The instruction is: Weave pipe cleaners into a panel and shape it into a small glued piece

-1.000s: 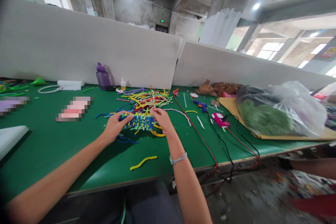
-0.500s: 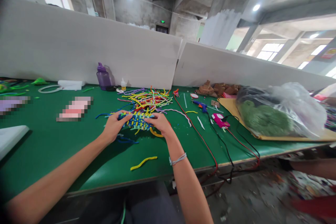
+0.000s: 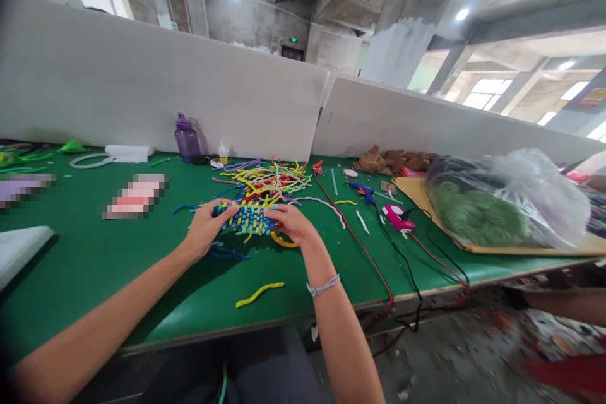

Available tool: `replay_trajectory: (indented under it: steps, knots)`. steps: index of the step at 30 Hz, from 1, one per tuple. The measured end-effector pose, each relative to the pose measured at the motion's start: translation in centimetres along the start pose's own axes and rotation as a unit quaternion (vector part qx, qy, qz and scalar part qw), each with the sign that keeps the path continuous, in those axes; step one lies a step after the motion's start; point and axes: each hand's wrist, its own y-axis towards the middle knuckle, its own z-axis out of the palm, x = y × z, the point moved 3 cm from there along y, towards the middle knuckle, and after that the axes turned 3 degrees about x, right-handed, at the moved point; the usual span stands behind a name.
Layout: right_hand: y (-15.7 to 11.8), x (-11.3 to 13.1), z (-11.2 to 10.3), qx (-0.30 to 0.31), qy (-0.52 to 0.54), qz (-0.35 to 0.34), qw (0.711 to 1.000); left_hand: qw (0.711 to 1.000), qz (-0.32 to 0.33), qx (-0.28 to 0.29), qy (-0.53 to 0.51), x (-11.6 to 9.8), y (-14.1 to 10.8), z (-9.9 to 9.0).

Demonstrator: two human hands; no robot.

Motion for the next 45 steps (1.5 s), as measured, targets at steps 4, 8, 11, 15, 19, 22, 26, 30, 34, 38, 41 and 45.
replay_trajectory:
  steps: [4, 8, 11, 15, 19, 22, 26, 30, 34, 38, 41, 45]
  knots:
    - [0.2, -0.3, -0.1, -0.016, -0.02, -0.009, 1.0, 1.0, -0.003, 0.007, 0.0, 0.1, 0.0, 0.1]
    - [-0.2, 0.0, 0.0, -0.001, -0.01, -0.009, 1.0, 1.0, 0.003, 0.012, 0.01, 0.0, 0.0, 0.2]
    - [-0.4, 0.3, 0.0, 0.023, 0.022, -0.003, 0.999, 1.0, 0.004, 0.008, 0.008, 0.0, 0.0, 0.1]
    - [-0.3, 0.2, -0.1, 0.025, 0.028, 0.0, 0.999, 1.0, -0.002, 0.01, 0.0, -0.4, -0.1, 0.1]
    - [0.0, -0.1, -0.1, -0.005, 0.002, -0.008, 1.0, 1.0, -0.003, 0.018, -0.004, -0.9, -0.4, 0.3]
    - [0.0, -0.2, -0.1, -0.052, -0.043, -0.03, 0.997, 1.0, -0.006, 0.018, -0.006, -1.0, -0.5, 0.3]
    - [-0.3, 0.5, 0.0, -0.085, -0.121, -0.096, 0.984, 1.0, -0.009, 0.016, 0.0, -0.9, -0.4, 0.3]
    - [-0.8, 1.7, -0.2, -0.132, -0.15, -0.171, 0.965, 1.0, 0.004, -0.002, 0.028, -0.6, -0.1, 0.0]
    - [-0.8, 1.9, -0.8, -0.189, -0.178, -0.204, 0.944, 1.0, 0.003, -0.019, 0.022, -0.3, 0.0, -0.1]
    - [-0.7, 1.7, -0.7, -0.198, -0.192, -0.209, 0.938, 0.999, -0.013, -0.032, -0.033, -0.3, -0.1, -0.1]
    - [-0.8, 1.7, -0.4, -0.184, -0.186, -0.196, 0.945, 0.998, -0.017, -0.04, -0.054, -0.3, -0.1, -0.1]
    - [-0.6, 1.5, -0.5, -0.167, -0.135, -0.175, 0.961, 0.997, -0.015, -0.031, -0.067, -0.3, -0.1, 0.0]
